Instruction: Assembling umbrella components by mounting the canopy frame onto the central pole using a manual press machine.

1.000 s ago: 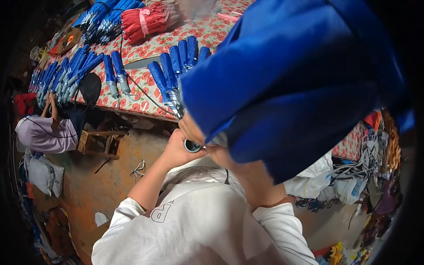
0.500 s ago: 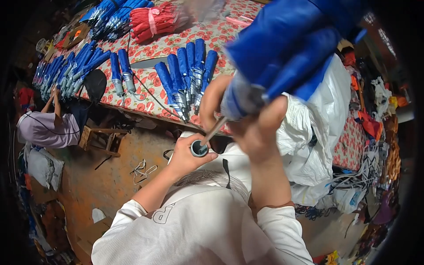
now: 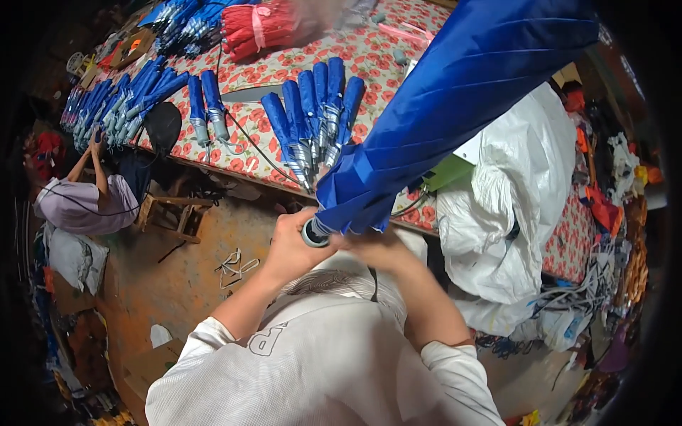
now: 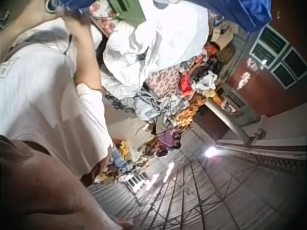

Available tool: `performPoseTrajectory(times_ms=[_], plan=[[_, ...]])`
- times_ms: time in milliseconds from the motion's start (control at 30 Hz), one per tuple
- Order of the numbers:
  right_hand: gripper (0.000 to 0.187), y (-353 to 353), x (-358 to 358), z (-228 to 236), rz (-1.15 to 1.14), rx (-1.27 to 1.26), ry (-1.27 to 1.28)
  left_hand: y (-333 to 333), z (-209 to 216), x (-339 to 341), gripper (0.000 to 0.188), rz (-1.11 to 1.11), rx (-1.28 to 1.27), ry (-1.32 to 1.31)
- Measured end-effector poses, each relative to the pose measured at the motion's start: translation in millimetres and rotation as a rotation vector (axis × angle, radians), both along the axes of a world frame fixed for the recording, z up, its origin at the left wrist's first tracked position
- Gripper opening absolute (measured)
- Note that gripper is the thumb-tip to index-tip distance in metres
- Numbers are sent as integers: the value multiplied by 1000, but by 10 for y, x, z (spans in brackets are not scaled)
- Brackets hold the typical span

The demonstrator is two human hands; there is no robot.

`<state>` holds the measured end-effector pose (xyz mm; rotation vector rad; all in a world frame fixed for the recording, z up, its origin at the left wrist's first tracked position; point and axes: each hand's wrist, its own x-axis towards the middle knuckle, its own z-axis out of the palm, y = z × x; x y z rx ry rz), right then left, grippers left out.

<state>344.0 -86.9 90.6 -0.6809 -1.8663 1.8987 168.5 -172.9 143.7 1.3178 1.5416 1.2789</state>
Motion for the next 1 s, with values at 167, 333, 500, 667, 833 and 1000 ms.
performPoseTrajectory(times_ms=[167,333,500,667,833,1000], plan=[[131,253,286,1270,-658,56,608,-24,-93,15,21,-81,-53,33],[85,609,1056,2465,-223,354,767,21,-194,13,24,-99,72,201],[84,492,1389,2569,170,874,100,-19,-265,-110,25,-15,179,356],[48,240,1053,2130,-132,821,249,-28,-284,-141,26,31,168,400],[54,189,829,1826,-50,440,409,-88,-316,-250,27,6,114,412],[59,267,573,1714,-344,138,743,-192,-151,-154,24,-142,-54,280]])
